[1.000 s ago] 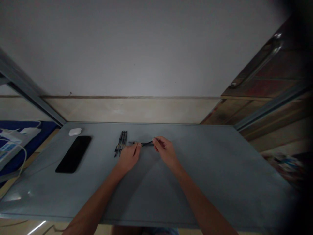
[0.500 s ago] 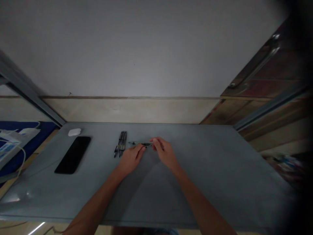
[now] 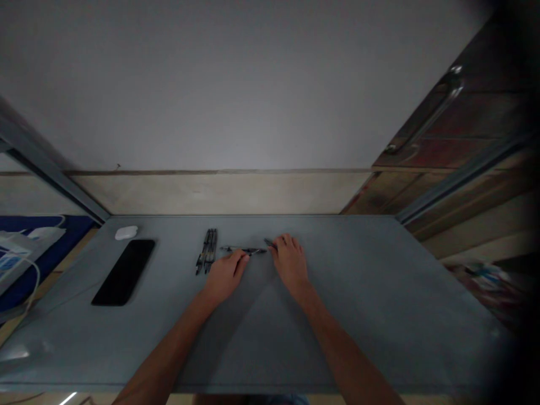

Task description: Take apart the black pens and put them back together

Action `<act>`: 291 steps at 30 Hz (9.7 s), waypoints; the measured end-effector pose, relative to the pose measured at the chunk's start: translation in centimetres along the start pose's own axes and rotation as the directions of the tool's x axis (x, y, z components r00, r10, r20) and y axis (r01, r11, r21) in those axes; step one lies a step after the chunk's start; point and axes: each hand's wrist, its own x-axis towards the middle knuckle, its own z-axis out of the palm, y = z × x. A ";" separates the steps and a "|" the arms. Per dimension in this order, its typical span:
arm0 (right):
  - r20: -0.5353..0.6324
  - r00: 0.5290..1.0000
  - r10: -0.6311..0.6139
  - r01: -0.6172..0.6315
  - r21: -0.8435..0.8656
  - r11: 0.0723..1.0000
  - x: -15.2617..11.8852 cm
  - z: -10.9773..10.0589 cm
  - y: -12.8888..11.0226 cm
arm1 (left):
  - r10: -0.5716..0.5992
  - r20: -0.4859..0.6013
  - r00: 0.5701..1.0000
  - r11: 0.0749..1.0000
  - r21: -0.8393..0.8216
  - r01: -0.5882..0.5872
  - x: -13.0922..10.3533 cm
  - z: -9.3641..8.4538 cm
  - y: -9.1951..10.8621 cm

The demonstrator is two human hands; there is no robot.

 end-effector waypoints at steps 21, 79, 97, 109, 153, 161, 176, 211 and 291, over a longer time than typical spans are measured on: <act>0.164 0.982 0.097 -0.185 0.939 0.289 0.9 -1.1 -1.2 | 0.002 -0.024 1.000 1.000 -0.012 -0.002 0.1 -0.5 -0.1; 0.232 0.956 -0.178 -0.065 0.762 0.644 -0.6 -1.4 -2.9 | 0.103 -0.001 0.995 0.988 0.118 -0.102 -0.4 -0.3 0.3; 0.216 0.944 -0.251 0.007 0.744 0.668 -0.5 -1.4 -2.6 | 0.095 0.018 0.995 0.989 0.113 -0.096 -0.4 -0.8 0.6; 0.215 0.946 -0.242 -0.013 0.772 0.636 -0.7 -1.7 -2.7 | 0.067 0.024 0.997 0.988 0.141 -0.070 -0.4 -0.9 0.7; 0.294 0.919 -0.264 -0.058 0.762 0.645 -0.8 -1.5 -2.7 | 0.052 0.180 0.982 0.988 0.134 -0.077 -0.5 -0.5 1.1; 0.291 0.933 -0.213 -0.101 0.778 0.620 -0.9 -1.0 -3.0 | 0.018 0.182 0.983 0.984 0.172 -0.050 -0.4 -0.5 1.3; 0.227 0.972 -0.054 -0.161 0.820 0.549 -1.9 -0.8 -4.7 | 0.034 0.103 0.994 0.965 0.254 -0.059 -0.8 -0.9 1.0; 0.271 0.956 0.108 -0.264 0.961 -0.078 -0.1 -0.5 -3.0 | -0.220 -0.029 0.975 0.813 -0.558 0.166 0.4 -1.5 0.7; 0.462 0.781 -0.420 -0.609 0.416 -0.675 -0.8 -1.3 -3.3 | 0.224 0.222 0.949 0.963 -0.202 -0.180 0.2 0.0 0.6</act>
